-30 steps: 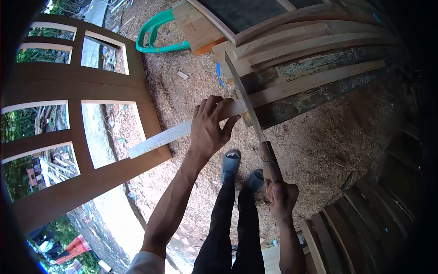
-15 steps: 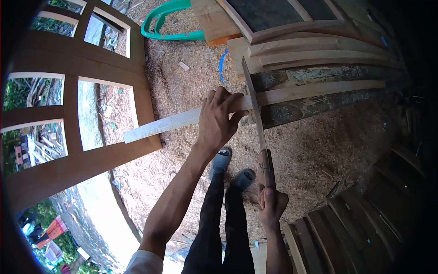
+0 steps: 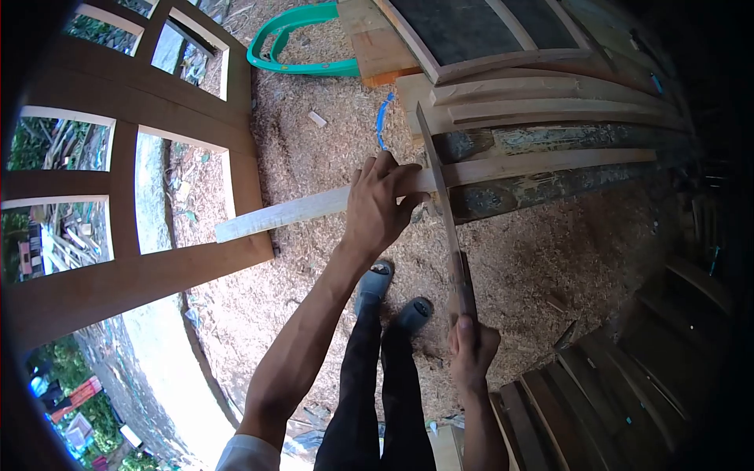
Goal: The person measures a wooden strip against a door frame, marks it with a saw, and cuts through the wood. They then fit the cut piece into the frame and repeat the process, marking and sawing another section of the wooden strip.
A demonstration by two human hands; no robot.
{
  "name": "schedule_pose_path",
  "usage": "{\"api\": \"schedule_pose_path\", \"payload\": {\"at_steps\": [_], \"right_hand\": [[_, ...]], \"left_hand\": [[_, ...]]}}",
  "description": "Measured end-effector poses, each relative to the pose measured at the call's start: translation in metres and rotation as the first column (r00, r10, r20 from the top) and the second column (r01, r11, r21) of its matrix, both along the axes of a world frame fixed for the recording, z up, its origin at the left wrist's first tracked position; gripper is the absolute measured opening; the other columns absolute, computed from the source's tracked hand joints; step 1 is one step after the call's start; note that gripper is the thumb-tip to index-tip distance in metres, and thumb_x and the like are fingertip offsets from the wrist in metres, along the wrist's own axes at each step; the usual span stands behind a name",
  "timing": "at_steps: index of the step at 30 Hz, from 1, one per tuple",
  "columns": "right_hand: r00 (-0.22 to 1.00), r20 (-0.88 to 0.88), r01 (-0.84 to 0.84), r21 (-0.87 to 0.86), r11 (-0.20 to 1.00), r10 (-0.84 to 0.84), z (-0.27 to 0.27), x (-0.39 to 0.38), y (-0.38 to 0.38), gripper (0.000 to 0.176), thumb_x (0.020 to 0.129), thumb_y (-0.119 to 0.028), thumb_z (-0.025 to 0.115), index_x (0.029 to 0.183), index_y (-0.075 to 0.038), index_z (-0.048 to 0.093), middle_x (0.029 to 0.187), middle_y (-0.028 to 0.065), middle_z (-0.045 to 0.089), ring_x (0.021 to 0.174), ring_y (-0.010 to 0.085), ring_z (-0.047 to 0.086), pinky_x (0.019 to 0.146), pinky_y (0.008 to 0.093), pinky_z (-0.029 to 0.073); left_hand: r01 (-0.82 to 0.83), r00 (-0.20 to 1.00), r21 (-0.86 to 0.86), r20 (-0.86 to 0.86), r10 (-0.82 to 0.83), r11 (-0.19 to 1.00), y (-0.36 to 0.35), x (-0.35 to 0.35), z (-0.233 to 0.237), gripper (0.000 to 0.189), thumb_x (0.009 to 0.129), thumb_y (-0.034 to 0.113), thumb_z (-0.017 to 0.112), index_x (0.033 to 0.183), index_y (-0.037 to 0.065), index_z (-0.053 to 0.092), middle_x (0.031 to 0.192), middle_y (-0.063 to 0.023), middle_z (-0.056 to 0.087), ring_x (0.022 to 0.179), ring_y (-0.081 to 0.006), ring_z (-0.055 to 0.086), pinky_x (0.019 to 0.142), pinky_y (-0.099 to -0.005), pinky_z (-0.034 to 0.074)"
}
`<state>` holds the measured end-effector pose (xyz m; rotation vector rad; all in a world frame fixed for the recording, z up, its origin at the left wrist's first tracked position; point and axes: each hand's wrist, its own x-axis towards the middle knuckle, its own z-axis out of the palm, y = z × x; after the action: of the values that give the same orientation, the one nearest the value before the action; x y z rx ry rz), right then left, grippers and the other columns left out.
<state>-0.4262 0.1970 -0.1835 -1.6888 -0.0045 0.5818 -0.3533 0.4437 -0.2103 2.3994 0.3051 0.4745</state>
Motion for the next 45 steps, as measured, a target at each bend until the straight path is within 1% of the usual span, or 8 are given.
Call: {"api": "schedule_pose_path", "payload": {"at_steps": [15,17,19,20,21,30,36,45], "right_hand": [[0.989,0.149,0.0,-0.087,0.996,0.013,0.009,0.038,0.042,0.057,0.095,-0.043,0.057,0.053,-0.006,0.047,0.047,-0.0045,0.041,0.045,0.0038,0.038,0.043,0.0271,0.026],[0.98,0.183,-0.056,-0.091,0.994,0.072,0.005,0.045,0.048,0.033,0.094,-0.03,0.061,0.079,-0.002,0.069,0.05,0.0067,0.056,0.046,0.0095,0.058,0.043,0.0299,0.04],[0.986,0.138,-0.077,-0.134,0.988,0.096,0.0,0.015,0.019,0.029,0.094,-0.029,0.06,0.093,-0.002,0.07,0.048,0.0046,0.054,0.041,0.009,0.053,0.041,0.0312,0.038],[0.981,-0.016,-0.189,-0.258,0.947,0.191,0.021,0.0,0.001,0.034,0.096,-0.025,0.057,0.121,-0.001,0.062,0.078,0.0123,0.07,0.066,0.0138,0.068,0.054,0.0287,0.048],[0.991,0.131,0.006,-0.159,0.987,0.015,-0.004,-0.037,-0.022,0.053,0.094,-0.042,0.058,0.06,-0.002,0.054,0.049,-0.0021,0.043,0.047,0.0039,0.042,0.044,0.0269,0.028],[0.994,0.109,0.003,-0.079,0.997,0.006,0.006,0.04,0.046,0.058,0.096,-0.045,0.055,0.054,-0.006,0.043,0.048,-0.0051,0.038,0.044,0.0044,0.037,0.042,0.027,0.023],[0.993,0.112,0.051,-0.071,0.996,-0.042,0.019,-0.053,-0.021,0.058,0.096,-0.046,0.054,0.055,-0.006,0.045,0.049,-0.0027,0.04,0.043,0.0055,0.038,0.043,0.0256,0.024],[1.0,0.012,0.017,-0.069,0.997,-0.016,0.013,-0.005,0.009,0.058,0.098,-0.04,0.051,0.052,-0.008,0.036,0.047,-0.0016,0.036,0.042,0.0079,0.035,0.044,0.0261,0.024]], "left_hand": [[0.022,1.0,-0.04,-0.018,-0.023,0.999,-0.002,0.003,0.001,0.038,0.067,0.016,0.081,0.102,0.006,0.069,0.082,-0.0106,0.054,0.079,-0.031,0.054,0.073,-0.0418,0.043],[0.021,0.999,-0.039,-0.034,-0.023,0.999,0.001,0.002,0.002,0.038,0.067,0.015,0.081,0.102,0.006,0.069,0.081,-0.0106,0.054,0.079,-0.0312,0.054,0.072,-0.0421,0.043],[0.025,0.999,-0.026,-0.029,-0.026,0.999,0.0,0.002,0.004,0.037,0.069,0.017,0.08,0.103,0.006,0.069,0.082,-0.0106,0.054,0.079,-0.0311,0.053,0.074,-0.0426,0.042],[0.016,1.0,-0.025,-0.025,-0.017,1.0,0.0,0.004,0.004,0.037,0.069,0.017,0.08,0.103,0.006,0.069,0.082,-0.0106,0.054,0.079,-0.0311,0.053,0.074,-0.0426,0.042],[0.021,1.0,-0.018,-0.017,-0.021,1.0,0.0,0.004,0.002,0.037,0.069,0.018,0.08,0.103,0.006,0.069,0.082,-0.0105,0.054,0.08,-0.0309,0.053,0.074,-0.0425,0.042],[0.028,1.0,0.012,0.012,-0.028,1.0,0.002,0.003,0.001,0.037,0.069,0.021,0.081,0.102,0.008,0.07,0.08,-0.0097,0.055,0.077,-0.0299,0.054,0.071,-0.0409,0.043],[-0.003,1.0,-0.036,0.002,0.003,0.999,0.006,0.003,-0.003,0.033,0.07,0.017,0.078,0.1,0.008,0.07,0.087,-0.0096,0.055,0.086,-0.0308,0.054,0.077,-0.0417,0.042],[-0.013,1.0,-0.057,0.009,0.014,0.998,0.002,0.0,-0.003,0.036,0.07,0.02,0.081,0.102,0.008,0.07,0.084,-0.0088,0.055,0.083,-0.0294,0.054,0.078,-0.0418,0.043]]}}
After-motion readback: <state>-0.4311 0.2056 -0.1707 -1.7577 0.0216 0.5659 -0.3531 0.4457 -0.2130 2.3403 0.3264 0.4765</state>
